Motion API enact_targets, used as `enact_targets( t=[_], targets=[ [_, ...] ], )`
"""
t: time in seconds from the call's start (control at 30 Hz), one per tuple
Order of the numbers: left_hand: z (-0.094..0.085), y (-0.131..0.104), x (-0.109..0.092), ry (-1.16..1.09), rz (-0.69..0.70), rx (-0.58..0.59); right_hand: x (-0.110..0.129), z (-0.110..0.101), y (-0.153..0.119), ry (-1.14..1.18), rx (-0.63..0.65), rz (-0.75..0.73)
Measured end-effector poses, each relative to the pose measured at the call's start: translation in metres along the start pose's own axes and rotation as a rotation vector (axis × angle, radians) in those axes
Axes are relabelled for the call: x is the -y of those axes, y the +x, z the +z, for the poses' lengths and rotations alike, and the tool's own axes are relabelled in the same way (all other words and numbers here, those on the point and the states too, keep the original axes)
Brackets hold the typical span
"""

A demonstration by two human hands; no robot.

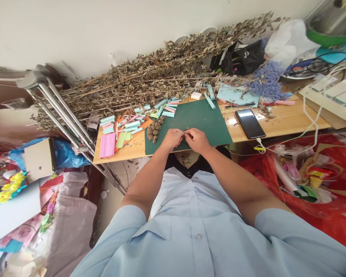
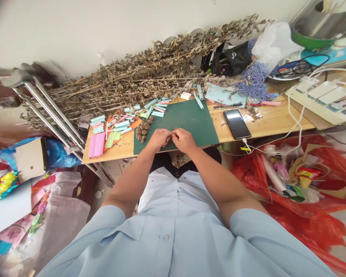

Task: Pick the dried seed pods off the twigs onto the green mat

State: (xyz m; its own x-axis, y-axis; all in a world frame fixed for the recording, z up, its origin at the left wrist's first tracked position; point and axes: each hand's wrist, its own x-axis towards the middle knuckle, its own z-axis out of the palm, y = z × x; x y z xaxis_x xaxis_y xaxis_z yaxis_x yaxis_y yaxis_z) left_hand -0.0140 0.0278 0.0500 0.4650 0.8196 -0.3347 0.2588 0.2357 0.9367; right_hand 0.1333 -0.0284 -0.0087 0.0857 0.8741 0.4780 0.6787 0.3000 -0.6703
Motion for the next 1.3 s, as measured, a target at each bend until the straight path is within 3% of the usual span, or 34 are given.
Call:
enact_targets(
  t=[0.2, 0.43, 0.67, 0.8, 1.3],
  targets=[
    [-0.0016, 0.0012, 0.0014, 0.022, 0.005, 0.003, -0.0037, -0.0003, 0.003, 0.127, -0.006, 0.104],
    [-0.0024, 0.0029, 0.0045, -0.022, -0.004, 0.037, -0.0014, -0.0045, 0.0071, 0.297, -0.057, 0.349],
    [-0.0026, 0.0016, 0.0032, -0.063, -0.015, 0.024, -0.0036, 0.0012, 0.0041, 0.152, 0.002, 0.05],
    [-0.0033, 0.0007, 0.0038, -0.135, -0.013, 0.042, -0.0022, 0.0007, 0.0022, 0.116, -0.02, -0.014],
    [-0.0037, -0.0007, 0.0055, -0.092, 0.019, 0.039, -0.0009, -0.0018, 0.0051, 0.23, -0.004, 0.082]
  ],
)
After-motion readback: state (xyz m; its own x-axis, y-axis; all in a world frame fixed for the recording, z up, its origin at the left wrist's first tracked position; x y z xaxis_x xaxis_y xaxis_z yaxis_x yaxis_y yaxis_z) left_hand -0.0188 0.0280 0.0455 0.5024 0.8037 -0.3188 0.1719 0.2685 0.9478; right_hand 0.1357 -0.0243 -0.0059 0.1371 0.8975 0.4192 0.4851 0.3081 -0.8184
